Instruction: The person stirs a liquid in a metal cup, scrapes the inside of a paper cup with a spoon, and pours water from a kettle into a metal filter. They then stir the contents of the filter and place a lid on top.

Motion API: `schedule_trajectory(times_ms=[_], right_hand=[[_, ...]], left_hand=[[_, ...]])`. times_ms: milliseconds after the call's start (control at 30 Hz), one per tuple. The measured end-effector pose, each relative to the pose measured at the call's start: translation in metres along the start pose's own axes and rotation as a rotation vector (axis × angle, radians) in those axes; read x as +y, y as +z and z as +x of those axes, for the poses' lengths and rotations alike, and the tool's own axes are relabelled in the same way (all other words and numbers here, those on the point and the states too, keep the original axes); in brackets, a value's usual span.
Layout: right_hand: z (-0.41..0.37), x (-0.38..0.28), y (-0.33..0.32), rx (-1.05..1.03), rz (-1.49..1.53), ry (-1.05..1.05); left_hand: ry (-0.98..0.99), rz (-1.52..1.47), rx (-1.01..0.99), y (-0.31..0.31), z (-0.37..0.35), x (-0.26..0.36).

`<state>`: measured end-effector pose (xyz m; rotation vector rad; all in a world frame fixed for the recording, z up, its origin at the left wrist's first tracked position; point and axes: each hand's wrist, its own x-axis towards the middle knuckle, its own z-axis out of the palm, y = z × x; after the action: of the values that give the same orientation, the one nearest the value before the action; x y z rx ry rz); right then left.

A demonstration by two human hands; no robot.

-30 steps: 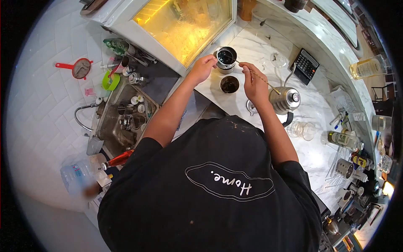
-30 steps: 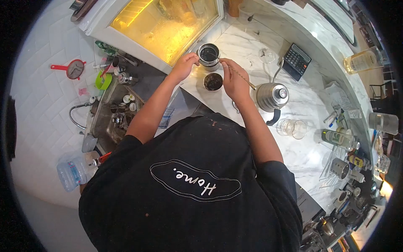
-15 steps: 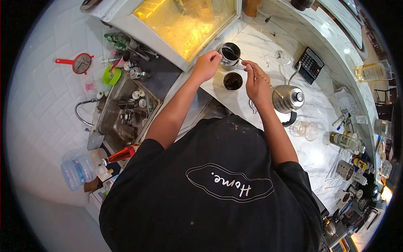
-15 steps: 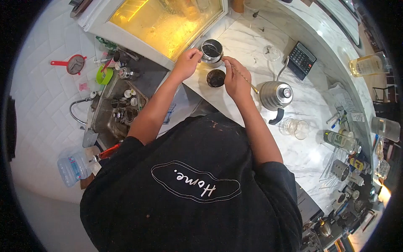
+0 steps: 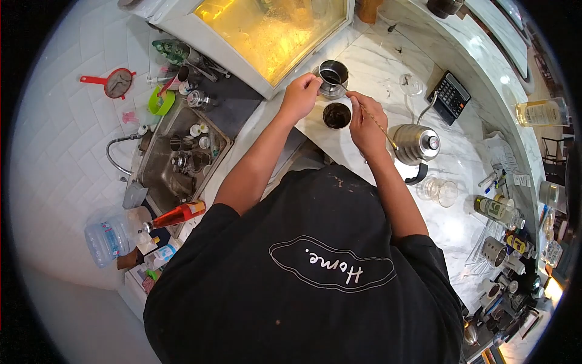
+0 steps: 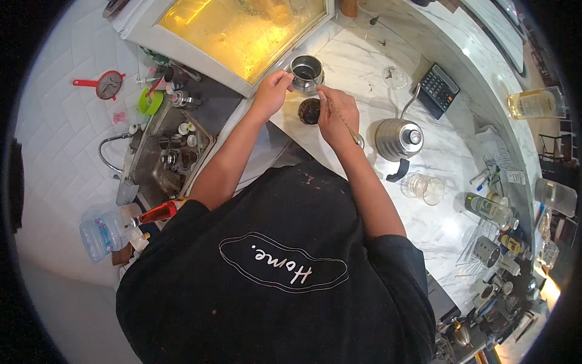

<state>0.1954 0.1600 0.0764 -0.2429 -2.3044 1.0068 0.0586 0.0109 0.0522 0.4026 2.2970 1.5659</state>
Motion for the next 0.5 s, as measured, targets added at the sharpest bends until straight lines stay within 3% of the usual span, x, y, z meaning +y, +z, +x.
schedule_trajectory(times_ms=[500], right_hand=[[-0.003, 0.0015, -0.0015, 0.011, 0.017, -0.001]], left_hand=[[0.005, -0.022, -0.012, 0.0031, 0.0001, -0.0031]])
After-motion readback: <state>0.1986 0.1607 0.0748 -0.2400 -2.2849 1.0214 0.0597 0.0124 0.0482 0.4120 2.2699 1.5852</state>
